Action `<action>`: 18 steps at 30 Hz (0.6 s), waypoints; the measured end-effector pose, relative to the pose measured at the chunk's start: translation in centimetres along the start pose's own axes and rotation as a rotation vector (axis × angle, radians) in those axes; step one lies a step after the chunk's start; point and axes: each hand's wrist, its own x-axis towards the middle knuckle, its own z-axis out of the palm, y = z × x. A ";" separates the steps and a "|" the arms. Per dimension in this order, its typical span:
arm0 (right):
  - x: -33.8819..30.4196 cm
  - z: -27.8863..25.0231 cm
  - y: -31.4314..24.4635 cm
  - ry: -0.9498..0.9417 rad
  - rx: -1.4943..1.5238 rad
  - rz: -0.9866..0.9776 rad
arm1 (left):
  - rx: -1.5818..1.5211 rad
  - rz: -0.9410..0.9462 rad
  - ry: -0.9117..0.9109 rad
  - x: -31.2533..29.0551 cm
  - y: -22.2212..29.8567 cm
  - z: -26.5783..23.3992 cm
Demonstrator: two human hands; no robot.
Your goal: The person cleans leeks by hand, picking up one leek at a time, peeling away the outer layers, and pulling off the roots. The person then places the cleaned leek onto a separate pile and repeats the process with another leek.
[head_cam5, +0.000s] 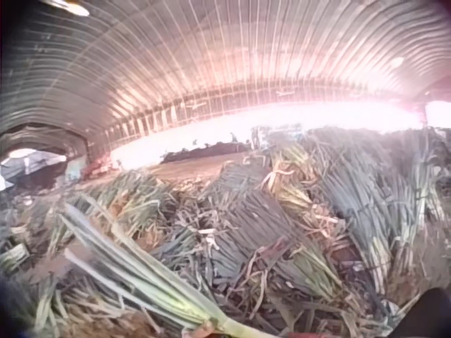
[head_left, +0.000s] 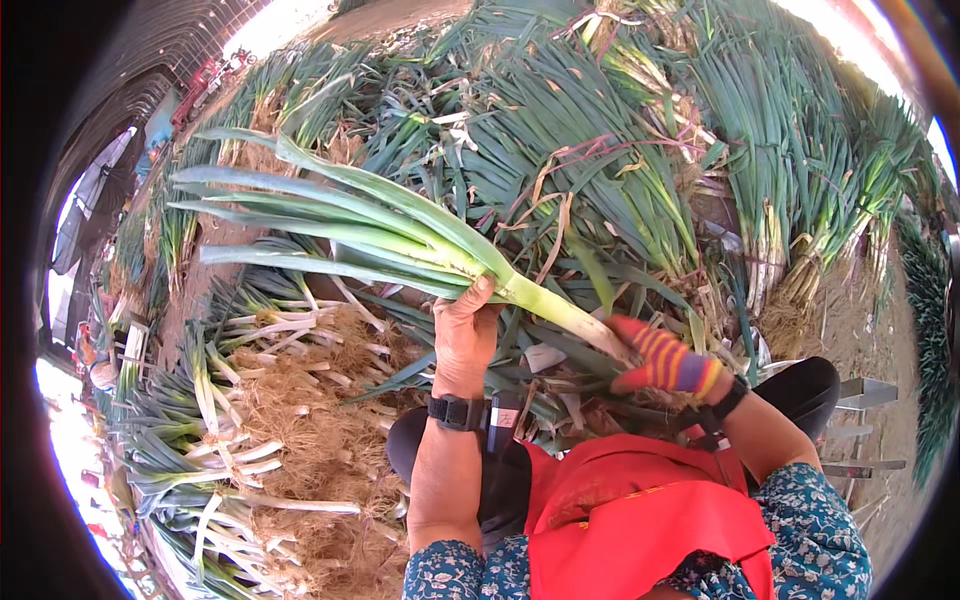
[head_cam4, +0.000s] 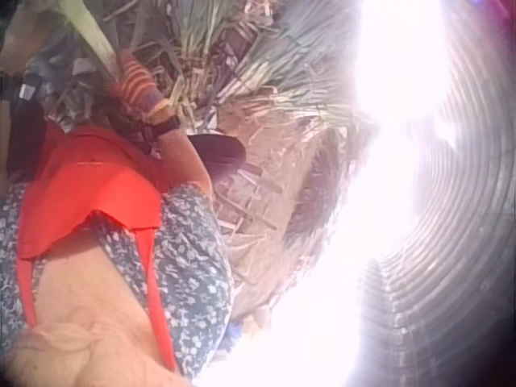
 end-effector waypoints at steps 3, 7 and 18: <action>-0.4 2.9 0.7 -0.562 0.628 0.496 | 0.096 0.009 -0.042 0.0 -0.1 0.6; -0.9 5.8 -0.6 -0.286 0.422 0.473 | 0.075 0.012 0.142 1.2 0.0 0.7; 3.0 4.9 2.0 0.208 -0.218 0.366 | 0.908 -0.452 -0.108 -3.0 -4.5 5.4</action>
